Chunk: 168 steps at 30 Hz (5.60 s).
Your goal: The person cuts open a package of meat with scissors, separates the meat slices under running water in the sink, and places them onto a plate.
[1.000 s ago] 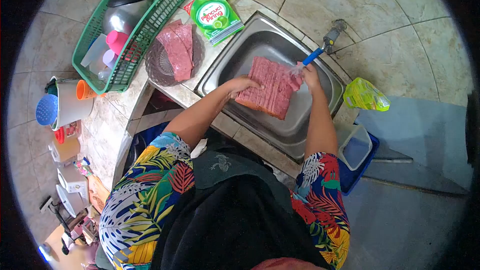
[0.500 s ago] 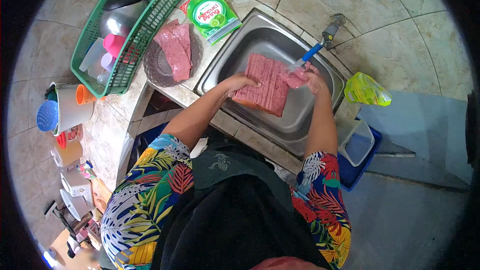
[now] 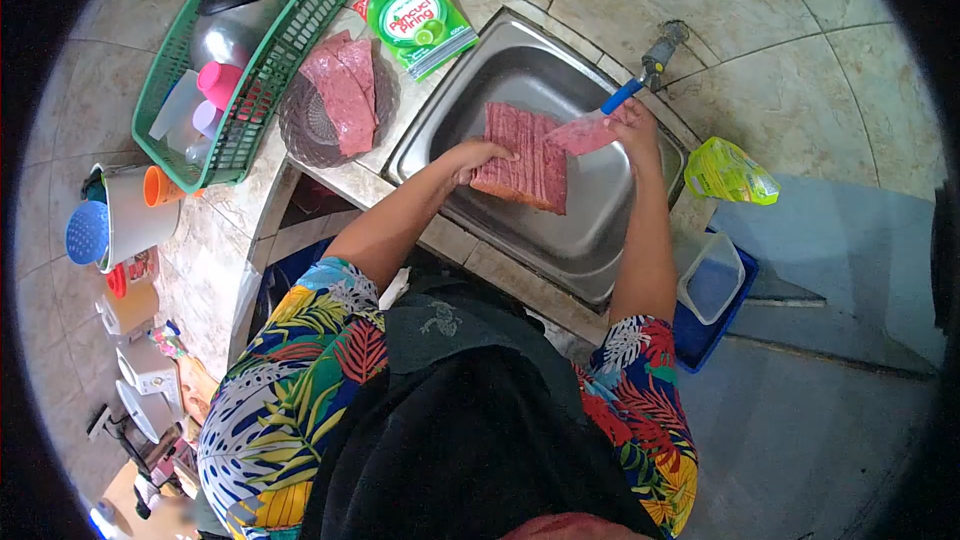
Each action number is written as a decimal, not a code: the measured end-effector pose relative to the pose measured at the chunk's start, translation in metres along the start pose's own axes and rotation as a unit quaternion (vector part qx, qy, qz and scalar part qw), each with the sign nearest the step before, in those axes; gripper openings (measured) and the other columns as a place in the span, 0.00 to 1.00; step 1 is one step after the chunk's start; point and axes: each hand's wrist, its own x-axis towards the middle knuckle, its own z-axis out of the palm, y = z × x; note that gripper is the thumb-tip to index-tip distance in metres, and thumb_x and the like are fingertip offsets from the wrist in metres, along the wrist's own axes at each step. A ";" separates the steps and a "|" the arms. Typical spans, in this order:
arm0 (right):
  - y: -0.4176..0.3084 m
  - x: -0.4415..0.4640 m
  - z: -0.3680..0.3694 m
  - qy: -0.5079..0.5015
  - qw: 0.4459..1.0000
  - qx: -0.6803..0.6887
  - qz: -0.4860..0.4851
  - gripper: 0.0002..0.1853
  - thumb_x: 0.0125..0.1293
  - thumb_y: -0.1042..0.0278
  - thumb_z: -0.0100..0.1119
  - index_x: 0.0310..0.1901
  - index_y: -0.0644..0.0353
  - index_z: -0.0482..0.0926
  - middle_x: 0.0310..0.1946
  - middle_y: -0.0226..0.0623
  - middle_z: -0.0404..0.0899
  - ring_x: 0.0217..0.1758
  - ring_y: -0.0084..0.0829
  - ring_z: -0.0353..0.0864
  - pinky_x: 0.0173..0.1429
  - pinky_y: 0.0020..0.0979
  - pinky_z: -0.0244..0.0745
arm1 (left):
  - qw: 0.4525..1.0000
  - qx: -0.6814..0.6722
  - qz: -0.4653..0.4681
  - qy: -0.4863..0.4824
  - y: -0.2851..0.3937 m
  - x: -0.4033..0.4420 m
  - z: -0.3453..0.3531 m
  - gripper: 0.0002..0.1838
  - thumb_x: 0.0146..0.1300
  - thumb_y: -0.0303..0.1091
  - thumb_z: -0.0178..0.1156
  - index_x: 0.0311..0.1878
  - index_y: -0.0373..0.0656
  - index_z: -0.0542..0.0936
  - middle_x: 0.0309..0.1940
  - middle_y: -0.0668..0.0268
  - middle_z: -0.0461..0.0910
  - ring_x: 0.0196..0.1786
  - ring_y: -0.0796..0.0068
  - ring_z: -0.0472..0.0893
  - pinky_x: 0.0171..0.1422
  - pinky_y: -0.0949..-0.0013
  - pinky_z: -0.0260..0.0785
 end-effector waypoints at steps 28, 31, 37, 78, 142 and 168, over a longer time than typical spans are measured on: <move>-0.003 -0.014 0.007 0.113 0.989 -0.023 -0.092 0.22 0.47 0.86 0.58 0.48 0.65 0.70 0.41 0.35 0.75 0.43 0.25 0.76 0.48 0.24 0.72 | 0.989 -0.136 -0.016 -0.058 0.005 0.010 0.008 0.15 0.56 0.28 0.58 0.47 0.34 0.73 0.38 0.56 0.80 0.36 0.66 0.83 0.41 0.65 0.78; -0.001 -0.011 0.004 0.103 0.990 -0.018 -0.090 0.22 0.47 0.86 0.59 0.47 0.64 0.71 0.41 0.35 0.75 0.43 0.25 0.76 0.48 0.25 0.71 | 0.993 -0.108 -0.022 -0.048 0.007 0.007 0.008 0.16 0.55 0.28 0.59 0.47 0.34 0.72 0.37 0.55 0.80 0.36 0.66 0.83 0.41 0.65 0.78; -0.001 0.004 0.001 0.060 0.993 -0.050 -0.085 0.21 0.47 0.86 0.57 0.46 0.64 0.71 0.39 0.34 0.76 0.42 0.25 0.76 0.48 0.25 0.71 | 1.000 -0.008 -0.027 -0.012 0.009 -0.002 0.015 0.17 0.54 0.26 0.59 0.47 0.33 0.73 0.40 0.54 0.79 0.40 0.65 0.82 0.45 0.65 0.76; -0.181 -0.069 0.151 -0.148 0.928 -0.327 -0.097 0.15 0.54 0.85 0.53 0.45 0.66 0.74 0.36 0.31 0.77 0.37 0.19 0.74 0.43 0.21 0.70 | 0.992 -0.064 0.023 0.105 -0.079 0.051 -0.017 0.19 0.51 0.25 0.61 0.48 0.31 0.73 0.39 0.53 0.79 0.39 0.63 0.82 0.42 0.62 0.76; 0.000 -0.113 0.042 0.123 0.955 0.093 0.254 0.26 0.57 0.67 0.62 0.56 0.62 0.65 0.48 0.38 0.73 0.52 0.33 0.73 0.53 0.38 0.71 | 0.929 -0.328 0.172 -0.030 -0.017 0.002 0.029 0.23 0.57 0.28 0.58 0.55 0.35 0.65 0.50 0.55 0.72 0.55 0.59 0.73 0.62 0.56 0.64; -0.047 -0.040 0.029 -0.195 0.893 -0.378 -0.149 0.09 0.56 0.70 0.58 0.39 0.58 0.80 0.36 0.35 0.77 0.42 0.32 0.76 0.45 0.29 0.70 | 0.933 -0.346 0.052 -0.088 0.004 0.039 -0.002 0.23 0.54 0.24 0.59 0.53 0.34 0.66 0.47 0.53 0.75 0.50 0.59 0.78 0.55 0.59 0.73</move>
